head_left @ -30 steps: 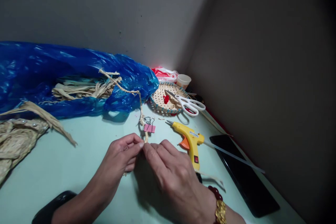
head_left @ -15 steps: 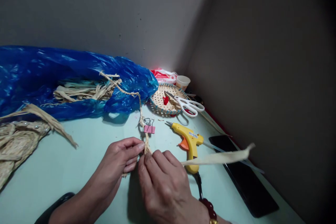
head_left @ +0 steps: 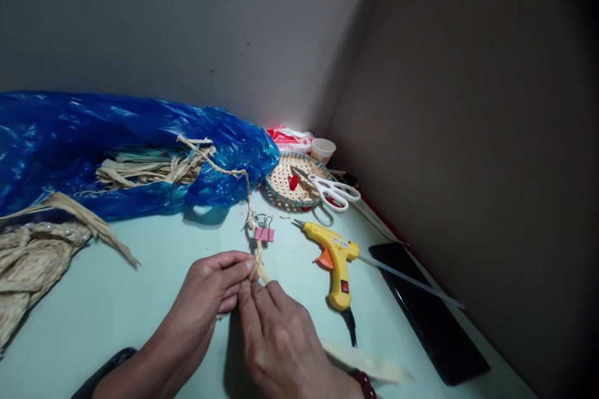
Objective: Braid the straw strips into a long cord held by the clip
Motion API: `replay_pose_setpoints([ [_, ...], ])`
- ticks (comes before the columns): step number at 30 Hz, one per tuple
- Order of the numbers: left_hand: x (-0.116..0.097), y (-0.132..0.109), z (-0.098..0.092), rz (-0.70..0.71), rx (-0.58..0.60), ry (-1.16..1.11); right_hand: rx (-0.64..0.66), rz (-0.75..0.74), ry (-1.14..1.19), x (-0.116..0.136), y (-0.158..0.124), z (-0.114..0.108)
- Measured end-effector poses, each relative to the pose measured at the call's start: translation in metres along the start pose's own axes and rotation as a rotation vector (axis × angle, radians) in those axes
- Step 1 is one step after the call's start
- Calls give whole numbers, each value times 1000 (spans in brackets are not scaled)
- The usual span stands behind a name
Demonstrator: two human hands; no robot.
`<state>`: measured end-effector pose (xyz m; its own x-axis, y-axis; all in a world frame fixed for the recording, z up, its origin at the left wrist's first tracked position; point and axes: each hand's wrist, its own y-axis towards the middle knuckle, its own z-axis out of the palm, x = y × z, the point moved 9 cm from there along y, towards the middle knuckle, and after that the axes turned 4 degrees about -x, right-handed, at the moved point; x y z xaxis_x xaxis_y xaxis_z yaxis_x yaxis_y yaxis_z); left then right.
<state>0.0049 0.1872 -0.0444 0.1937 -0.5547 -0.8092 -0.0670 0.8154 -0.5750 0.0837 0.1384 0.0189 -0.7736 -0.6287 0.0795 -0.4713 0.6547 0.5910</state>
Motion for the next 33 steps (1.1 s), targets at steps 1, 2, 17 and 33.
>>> replay_pose_setpoints([
  [1, -1, 1, -1, 13, 0, -3, 3, 14, 46, -3, 2, -4],
  [2, -2, 1, 0, 29, 5, -8, 10, 35, 104, -9, 5, -8],
  [17, -8, 4, 0, 155, -6, 111, 185, 317, 415, -45, 9, -23],
  [33, -8, 8, -2, 143, 13, 175, -26, -57, 203, -5, 5, -18],
])
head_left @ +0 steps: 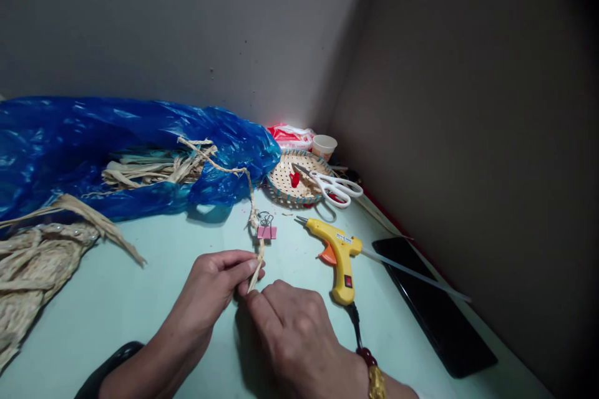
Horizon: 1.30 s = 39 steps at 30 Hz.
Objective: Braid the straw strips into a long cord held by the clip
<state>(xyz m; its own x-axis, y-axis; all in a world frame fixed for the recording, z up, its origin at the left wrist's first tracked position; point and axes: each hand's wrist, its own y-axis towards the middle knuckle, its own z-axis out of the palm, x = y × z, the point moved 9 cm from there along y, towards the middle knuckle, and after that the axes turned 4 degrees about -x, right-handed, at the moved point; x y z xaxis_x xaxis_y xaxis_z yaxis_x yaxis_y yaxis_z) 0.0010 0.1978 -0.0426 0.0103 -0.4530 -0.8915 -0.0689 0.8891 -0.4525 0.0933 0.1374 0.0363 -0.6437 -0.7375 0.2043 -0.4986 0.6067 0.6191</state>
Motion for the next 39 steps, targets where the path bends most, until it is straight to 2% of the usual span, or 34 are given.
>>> replay_pose_setpoints([
  [8, -5, 2, -3, 46, 1, 26, -21, 161, 206, -12, 4, -8],
  [15, 3, 5, 0, -10, 26, -15, -5, 161, 229, -10, 3, -4],
  [19, 4, 5, -1, -47, 72, -16, 35, 204, 318, -16, 4, -8],
  [21, 4, 5, -2, -62, 94, -9, 51, 301, 359, -28, 4, -12],
  [25, 0, 4, 1, -28, 128, 29, 61, 610, 404, -59, -2, -16],
  [29, -5, 3, 4, 35, 71, 79, 46, 728, 561, -64, -1, -11],
  [32, -8, 1, 4, 68, 32, 96, 54, 683, 613, -55, 1, -5],
  [34, -8, 1, 3, 75, 23, 85, 71, 589, 591, -45, 3, -3],
  [39, -7, 3, 0, 40, 34, 79, 102, 279, 321, -23, 4, -3],
])
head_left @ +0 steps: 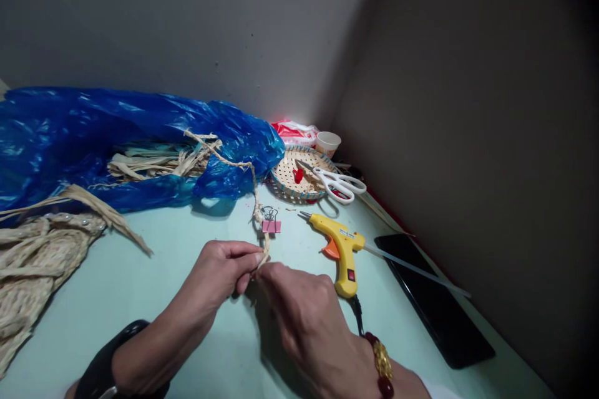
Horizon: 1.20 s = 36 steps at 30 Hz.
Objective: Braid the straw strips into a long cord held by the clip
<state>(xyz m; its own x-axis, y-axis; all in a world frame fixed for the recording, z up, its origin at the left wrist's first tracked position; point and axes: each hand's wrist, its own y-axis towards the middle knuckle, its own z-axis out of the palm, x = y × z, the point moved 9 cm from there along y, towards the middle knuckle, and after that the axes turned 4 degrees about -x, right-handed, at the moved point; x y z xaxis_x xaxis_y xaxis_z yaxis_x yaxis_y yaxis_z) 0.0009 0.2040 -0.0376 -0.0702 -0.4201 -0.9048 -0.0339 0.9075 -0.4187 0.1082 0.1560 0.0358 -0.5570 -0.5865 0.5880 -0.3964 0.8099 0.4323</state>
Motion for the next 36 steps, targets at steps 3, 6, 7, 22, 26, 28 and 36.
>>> replay_pose_setpoints([
  [3, 1, -1, 1, -39, 22, -49, 135, -182, -255, 12, -4, 15],
  [6, 0, -2, 3, -44, 44, -102, 182, -295, -420, 21, -7, 23],
  [7, 0, -2, 3, -39, 49, -103, 165, -320, -451, 24, -7, 24],
  [22, -2, -8, 2, 108, -62, -114, 133, -210, -381, 12, -4, 19],
  [26, -3, -8, 2, 163, -94, -39, 87, 28, -149, -7, 0, 5],
  [28, -2, -8, 3, 181, -92, -34, 21, 183, 17, -20, 3, 1],
  [36, -10, -13, 5, 231, -91, 22, 174, 484, 466, -41, 3, 27],
])
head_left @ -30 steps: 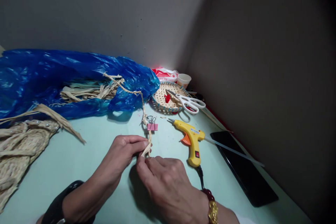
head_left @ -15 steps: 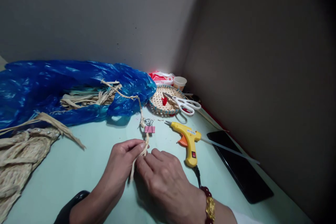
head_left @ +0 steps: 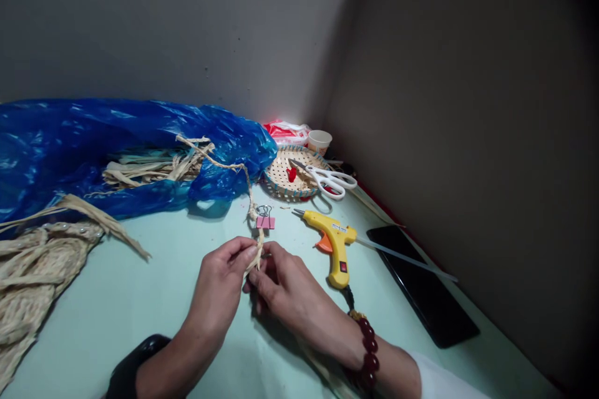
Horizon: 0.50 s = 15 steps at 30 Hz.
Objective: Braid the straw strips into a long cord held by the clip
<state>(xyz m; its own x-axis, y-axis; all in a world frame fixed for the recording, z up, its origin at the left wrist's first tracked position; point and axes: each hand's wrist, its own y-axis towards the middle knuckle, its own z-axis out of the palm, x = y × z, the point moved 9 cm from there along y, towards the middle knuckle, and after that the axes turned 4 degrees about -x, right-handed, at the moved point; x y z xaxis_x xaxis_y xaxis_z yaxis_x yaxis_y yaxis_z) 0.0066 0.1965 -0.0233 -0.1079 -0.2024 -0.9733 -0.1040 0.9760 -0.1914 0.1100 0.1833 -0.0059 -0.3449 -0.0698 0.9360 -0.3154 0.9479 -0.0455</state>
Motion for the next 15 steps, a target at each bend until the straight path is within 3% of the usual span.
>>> replay_pose_setpoints([
  [6, -8, 2, -4, 89, -37, 109, 3, -59, -100, 7, 0, -10],
  [11, -7, 1, 2, 79, 4, 149, -47, -10, -244, 5, -5, -20],
  [15, 2, 0, 6, 6, 45, 84, -45, -11, -211, 3, -7, -19],
])
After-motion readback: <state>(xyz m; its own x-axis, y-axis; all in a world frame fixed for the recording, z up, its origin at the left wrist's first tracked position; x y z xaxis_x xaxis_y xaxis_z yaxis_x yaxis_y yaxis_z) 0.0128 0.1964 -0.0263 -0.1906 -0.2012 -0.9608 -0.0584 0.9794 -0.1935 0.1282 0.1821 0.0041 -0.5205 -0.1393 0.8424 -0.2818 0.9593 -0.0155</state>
